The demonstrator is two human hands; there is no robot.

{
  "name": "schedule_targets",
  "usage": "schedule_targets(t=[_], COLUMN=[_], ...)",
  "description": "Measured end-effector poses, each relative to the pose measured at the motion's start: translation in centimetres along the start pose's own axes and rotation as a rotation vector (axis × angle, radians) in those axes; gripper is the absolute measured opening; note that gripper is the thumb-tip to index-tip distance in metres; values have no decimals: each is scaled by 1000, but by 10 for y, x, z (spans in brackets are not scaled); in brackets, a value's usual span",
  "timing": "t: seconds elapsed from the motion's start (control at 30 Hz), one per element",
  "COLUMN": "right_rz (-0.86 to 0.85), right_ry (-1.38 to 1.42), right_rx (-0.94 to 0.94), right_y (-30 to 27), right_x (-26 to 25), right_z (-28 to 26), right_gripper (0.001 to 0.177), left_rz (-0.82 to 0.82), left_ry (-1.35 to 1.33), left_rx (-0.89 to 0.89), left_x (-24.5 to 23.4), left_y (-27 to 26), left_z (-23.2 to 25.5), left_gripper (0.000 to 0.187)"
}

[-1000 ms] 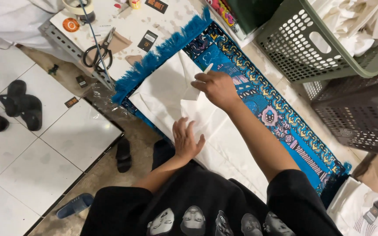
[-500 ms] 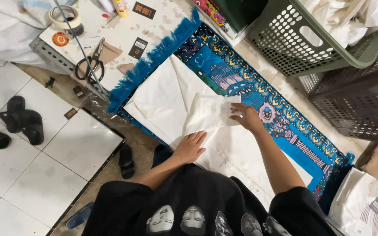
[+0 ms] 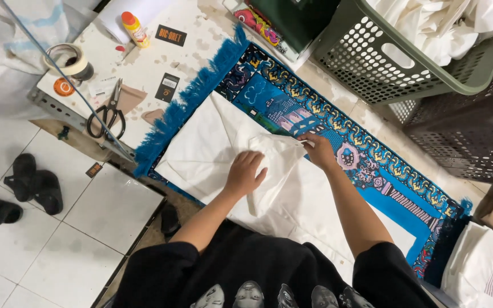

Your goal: The person irons a white shirt on a patterned blue mat, smoothing the fabric with hands and using a spray bottle to dampen it. The person folds the shirt into a compact square and irons the folded edges.

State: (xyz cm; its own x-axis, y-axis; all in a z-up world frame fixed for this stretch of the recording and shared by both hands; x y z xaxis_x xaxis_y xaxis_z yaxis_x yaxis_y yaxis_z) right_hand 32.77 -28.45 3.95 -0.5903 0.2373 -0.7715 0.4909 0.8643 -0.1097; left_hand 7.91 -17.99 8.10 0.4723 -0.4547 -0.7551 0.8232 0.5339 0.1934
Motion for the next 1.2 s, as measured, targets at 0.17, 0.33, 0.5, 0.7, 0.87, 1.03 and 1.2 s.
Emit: schedule_targets(t=[0.17, 0.33, 0.5, 0.7, 0.87, 1.03, 1.2], right_rz=[-41, -145, -76, 5, 75, 344, -66], right_ry=[139, 169, 178, 324, 180, -453, 115], right_rx=[35, 105, 106, 53, -43, -191, -129], right_y=[27, 36, 38, 45, 54, 36, 24], right_x=[20, 13, 28, 28, 35, 19, 34], right_z=[23, 1, 29, 11, 5, -32, -64], right_gripper=[39, 59, 60, 54, 55, 31, 43], left_rz=[-304, -567, -670, -815, -798, -768, -756], left_ry=[175, 463, 523, 402, 275, 271, 214], left_rx=[22, 27, -67, -80, -90, -67, -74], left_x=[37, 102, 119, 99, 69, 65, 68], left_y=[100, 134, 149, 147, 141, 138, 133], left_z=[-16, -52, -65, -66, -54, -47, -47], left_gripper=[52, 46, 35, 27, 56, 52, 31])
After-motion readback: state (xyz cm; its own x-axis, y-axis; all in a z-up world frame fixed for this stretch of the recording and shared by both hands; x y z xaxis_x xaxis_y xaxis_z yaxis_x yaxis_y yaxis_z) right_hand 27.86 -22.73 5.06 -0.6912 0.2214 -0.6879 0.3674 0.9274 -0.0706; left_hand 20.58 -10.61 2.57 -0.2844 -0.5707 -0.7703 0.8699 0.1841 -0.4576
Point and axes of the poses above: each hand's wrist, its own y-axis towards the middle knuckle, its own x-axis out of the palm, z = x × y, the point moved 9 cm from there along y, towards the middle knuckle, and after that the axes turned 10 degrees about -x, right-handed, at the moved point
